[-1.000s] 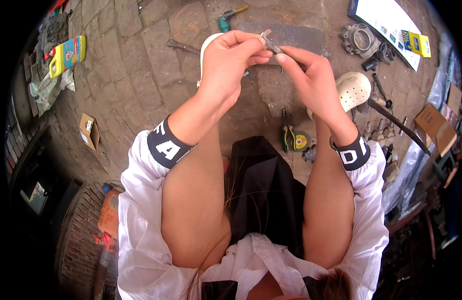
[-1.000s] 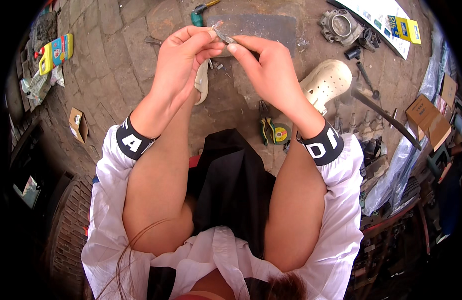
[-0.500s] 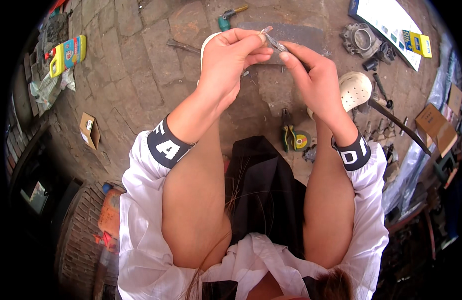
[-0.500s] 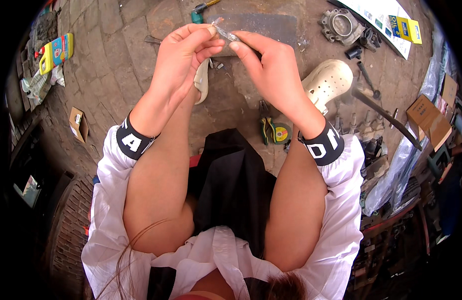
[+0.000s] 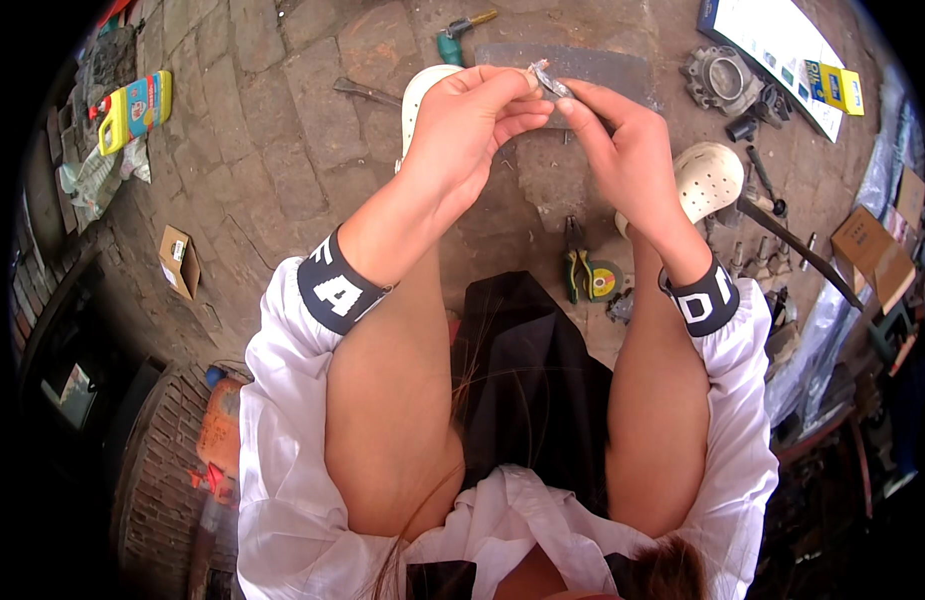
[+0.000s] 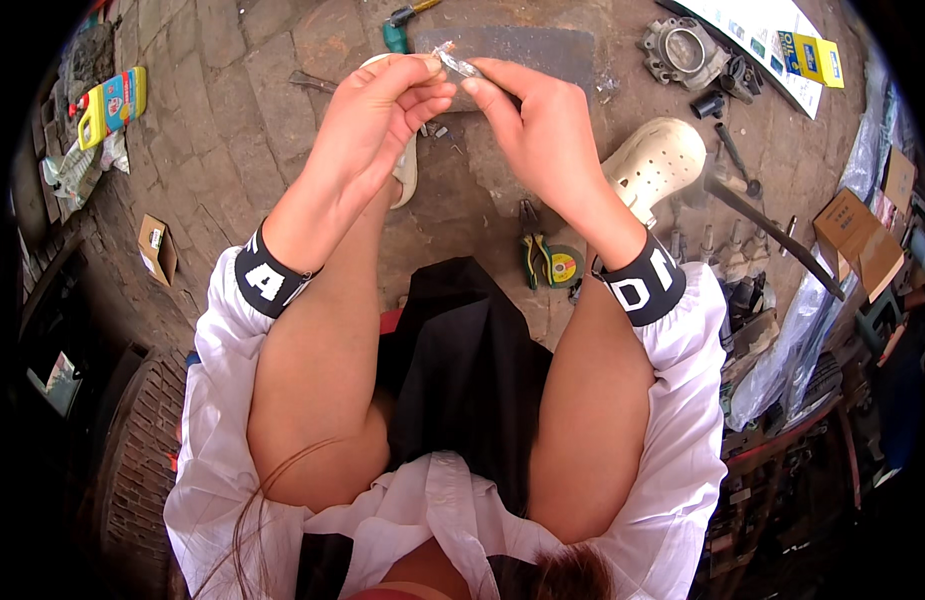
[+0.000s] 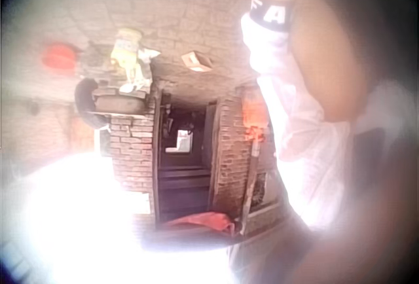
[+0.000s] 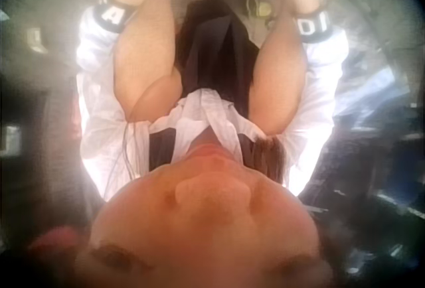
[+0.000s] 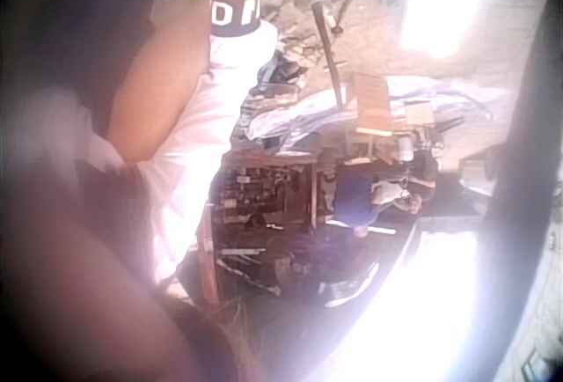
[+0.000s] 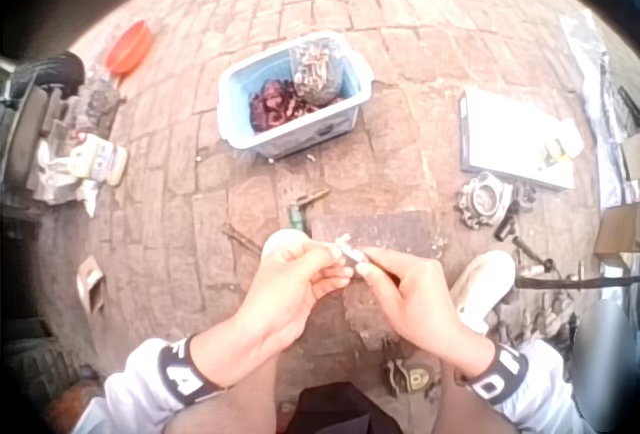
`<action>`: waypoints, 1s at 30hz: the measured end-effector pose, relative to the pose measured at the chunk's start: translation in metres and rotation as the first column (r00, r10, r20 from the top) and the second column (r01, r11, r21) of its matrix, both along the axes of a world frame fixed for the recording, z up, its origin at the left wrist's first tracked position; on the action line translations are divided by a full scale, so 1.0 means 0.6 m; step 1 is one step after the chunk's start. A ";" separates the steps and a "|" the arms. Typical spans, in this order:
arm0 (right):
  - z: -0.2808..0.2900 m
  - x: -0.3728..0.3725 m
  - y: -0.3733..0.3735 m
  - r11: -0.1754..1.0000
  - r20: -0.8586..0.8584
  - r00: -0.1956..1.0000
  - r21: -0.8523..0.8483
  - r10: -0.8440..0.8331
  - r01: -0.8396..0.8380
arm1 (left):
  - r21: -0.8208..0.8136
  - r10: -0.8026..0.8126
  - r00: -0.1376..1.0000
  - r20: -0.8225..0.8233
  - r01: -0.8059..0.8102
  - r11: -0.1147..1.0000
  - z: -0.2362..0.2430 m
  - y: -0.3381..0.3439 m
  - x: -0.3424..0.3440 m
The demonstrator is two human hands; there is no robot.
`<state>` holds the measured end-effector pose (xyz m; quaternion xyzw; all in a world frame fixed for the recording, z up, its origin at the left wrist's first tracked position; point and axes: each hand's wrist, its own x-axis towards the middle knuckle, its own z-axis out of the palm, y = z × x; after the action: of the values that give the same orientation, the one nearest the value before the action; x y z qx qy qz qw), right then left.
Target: The person sits on the ground and uses a file to sharpen a small metal piece. They repeatedly file the metal, inspect it, and use a hammer to tap it on a metal plate.
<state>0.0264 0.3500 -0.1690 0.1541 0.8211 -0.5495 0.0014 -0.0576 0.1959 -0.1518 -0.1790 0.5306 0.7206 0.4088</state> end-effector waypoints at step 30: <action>-0.020 -0.006 -0.017 0.996 -0.013 0.996 -0.001 -0.091 0.091 | 0.009 0.099 0.995 0.026 -0.099 0.995 -0.028 0.017 0.004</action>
<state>0.0229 0.3400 -0.1812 0.1878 0.8132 -0.5501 -0.0290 -0.0553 0.2064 -0.1685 -0.2121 0.5120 0.7405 0.3802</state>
